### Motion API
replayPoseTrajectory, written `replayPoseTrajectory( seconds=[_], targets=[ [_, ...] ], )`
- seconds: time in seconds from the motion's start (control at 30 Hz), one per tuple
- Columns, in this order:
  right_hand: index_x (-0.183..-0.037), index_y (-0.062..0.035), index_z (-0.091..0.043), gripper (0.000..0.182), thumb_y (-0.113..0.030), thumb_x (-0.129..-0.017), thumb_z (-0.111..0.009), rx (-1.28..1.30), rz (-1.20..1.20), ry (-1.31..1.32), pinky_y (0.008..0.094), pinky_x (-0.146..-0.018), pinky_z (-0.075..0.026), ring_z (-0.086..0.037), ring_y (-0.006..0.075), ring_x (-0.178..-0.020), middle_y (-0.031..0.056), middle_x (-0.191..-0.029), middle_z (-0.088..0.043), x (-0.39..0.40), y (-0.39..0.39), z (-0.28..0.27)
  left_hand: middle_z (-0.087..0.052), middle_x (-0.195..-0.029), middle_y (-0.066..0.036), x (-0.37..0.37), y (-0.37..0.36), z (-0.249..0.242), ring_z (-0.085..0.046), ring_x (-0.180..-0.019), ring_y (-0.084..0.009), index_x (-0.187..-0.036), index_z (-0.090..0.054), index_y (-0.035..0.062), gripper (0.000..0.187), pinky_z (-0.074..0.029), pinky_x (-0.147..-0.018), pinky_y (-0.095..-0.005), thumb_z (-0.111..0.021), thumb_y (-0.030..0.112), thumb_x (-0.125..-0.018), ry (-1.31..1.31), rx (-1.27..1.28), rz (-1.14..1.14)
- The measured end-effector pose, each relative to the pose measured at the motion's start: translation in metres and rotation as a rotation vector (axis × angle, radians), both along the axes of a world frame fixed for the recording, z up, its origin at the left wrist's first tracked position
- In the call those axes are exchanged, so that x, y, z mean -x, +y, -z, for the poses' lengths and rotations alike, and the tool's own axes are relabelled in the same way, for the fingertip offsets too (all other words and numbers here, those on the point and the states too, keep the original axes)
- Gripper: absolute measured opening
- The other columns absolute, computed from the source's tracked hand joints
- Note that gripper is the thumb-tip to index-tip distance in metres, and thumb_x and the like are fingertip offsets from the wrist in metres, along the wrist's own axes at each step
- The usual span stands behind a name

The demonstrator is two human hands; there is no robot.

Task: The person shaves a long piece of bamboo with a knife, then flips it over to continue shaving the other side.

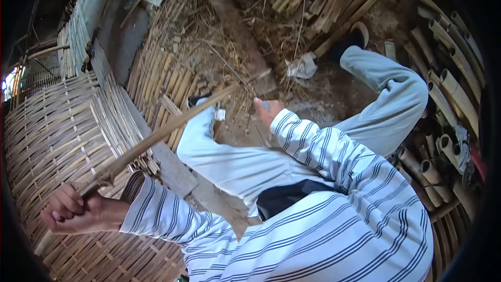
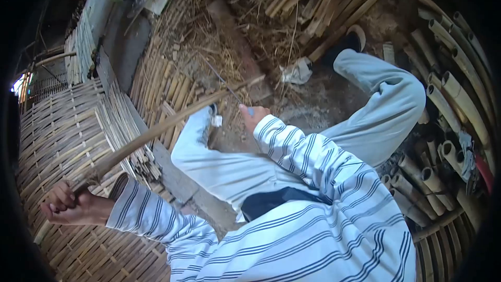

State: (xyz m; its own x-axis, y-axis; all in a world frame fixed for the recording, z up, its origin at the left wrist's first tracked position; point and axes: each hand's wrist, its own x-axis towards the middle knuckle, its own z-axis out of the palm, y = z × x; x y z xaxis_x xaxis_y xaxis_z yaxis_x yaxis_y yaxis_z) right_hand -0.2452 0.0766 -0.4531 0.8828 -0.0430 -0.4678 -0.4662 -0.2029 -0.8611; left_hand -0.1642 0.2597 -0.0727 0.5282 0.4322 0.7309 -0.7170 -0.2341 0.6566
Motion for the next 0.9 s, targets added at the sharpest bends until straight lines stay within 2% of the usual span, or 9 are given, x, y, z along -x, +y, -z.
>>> replayPoseTrajectory(
  seconds=[0.23, 0.37, 0.47, 0.5, 0.6, 0.67, 0.77, 0.87, 0.9],
  targets=[
    [-0.08, 0.0014, -0.063, 0.048, -0.041, -0.091, -0.045, -0.065, -0.061, -0.144, 0.0446, -0.067, -0.047, -0.059, 0.0418, -0.071, 0.0261, -0.074, -0.06, 0.012, 0.007, -0.032, -0.022, -0.046, 0.004, -0.004, -0.009, 0.002, -0.017, -0.037, -0.0065, -0.055, -0.023, 0.0184, 0.044, -0.017, -0.037, -0.0211, -0.056, 0.015, -0.083, -0.029, 0.002, -0.131],
    [-0.097, -0.0006, -0.066, 0.061, -0.054, -0.088, -0.039, 0.1, -0.087, 0.325, 0.0443, -0.082, -0.047, -0.06, 0.0425, -0.09, 0.0284, -0.091, -0.062, -0.014, -0.006, 0.054, -0.014, -0.053, 0.003, 0.013, 0.037, 0.002, -0.014, -0.048, -0.0097, -0.058, -0.017, 0.0173, 0.04, -0.018, -0.05, -0.0254, -0.047, 0.016, -0.085, 0.1, 0.021, 0.311],
    [-0.09, 0.0004, -0.067, 0.063, -0.056, -0.087, -0.04, 0.033, -0.105, 0.232, 0.0447, -0.082, -0.046, -0.059, 0.0443, -0.089, 0.027, -0.09, -0.063, -0.007, -0.005, 0.003, -0.014, -0.052, 0.003, 0.006, 0.017, 0.005, -0.015, -0.047, -0.0094, -0.057, -0.018, 0.0178, 0.04, -0.018, -0.049, -0.0256, -0.048, 0.015, -0.084, 0.023, 0.018, -0.065],
    [-0.083, 0.0006, -0.065, 0.06, -0.051, -0.091, -0.036, 0.118, -0.119, 0.016, 0.0462, -0.067, -0.045, -0.06, 0.0398, -0.07, 0.0259, -0.075, -0.061, 0.004, 0.008, 0.013, -0.016, -0.051, 0.002, 0.004, 0.013, 0.009, -0.017, -0.046, -0.009, -0.056, -0.019, 0.0181, 0.04, -0.019, -0.048, -0.0241, -0.049, 0.013, -0.082, 0.014, -0.093, -0.129],
    [-0.086, 0.0007, -0.066, 0.059, -0.051, -0.091, -0.036, 0.038, -0.162, -0.009, 0.0441, -0.073, -0.047, -0.061, 0.0397, -0.075, 0.025, -0.077, -0.063, 0.005, -0.001, 0.002, -0.018, -0.05, 0.002, 0.012, 0.037, 0.001, -0.019, -0.045, -0.0088, -0.056, -0.021, 0.0176, 0.039, -0.021, -0.047, -0.0218, -0.05, 0.011, -0.081, 0.097, 0.113, 0.435],
    [-0.095, -0.0003, -0.067, 0.059, -0.05, -0.091, -0.036, 0.092, -0.004, 0.339, 0.0431, -0.08, -0.047, -0.061, 0.0417, -0.088, 0.0257, -0.088, -0.064, -0.008, 0.0, 0.044, -0.019, -0.049, 0.002, 0.015, 0.036, 0.003, -0.019, -0.045, -0.0085, -0.057, -0.024, 0.0167, 0.038, -0.022, -0.046, -0.02, -0.053, 0.01, -0.08, 0.095, 0.072, 0.41],
    [-0.086, 0.0044, -0.066, 0.07, -0.059, -0.086, -0.038, 0.227, 0.005, 0.343, 0.0447, -0.082, -0.046, -0.061, 0.0425, -0.088, 0.028, -0.084, -0.063, -0.018, -0.006, 0.088, -0.02, -0.049, 0.003, 0.017, 0.038, 0.004, -0.02, -0.043, -0.008, -0.057, -0.025, 0.0161, 0.038, -0.022, -0.045, -0.0208, -0.054, 0.008, -0.08, 0.108, 0.133, 0.61],
    [-0.08, 0.0011, -0.066, 0.064, -0.057, -0.086, -0.041, 0.152, -0.076, 0.181, 0.0458, -0.081, -0.046, -0.059, 0.045, -0.083, 0.03, -0.079, -0.061, -0.009, 0.001, 0.054, -0.023, -0.048, 0.004, 0.004, 0.025, 0.011, -0.022, -0.04, -0.007, -0.056, -0.027, 0.0156, 0.037, -0.022, -0.042, -0.0206, -0.054, 0.008, -0.08, 0.005, 0.113, 0.245],
    [-0.079, 0.0002, -0.066, 0.062, -0.056, -0.086, -0.042, 0.15, -0.082, 0.122, 0.0459, -0.08, -0.046, -0.059, 0.0453, -0.083, 0.0305, -0.078, -0.06, -0.008, 0.001, 0.058, -0.024, -0.048, 0.004, 0.003, 0.044, 0.007, -0.022, -0.039, -0.0064, -0.056, -0.029, 0.0158, 0.037, -0.022, -0.042, -0.0203, -0.055, 0.01, -0.081, 0.063, 0.156, 0.432]
  ],
)
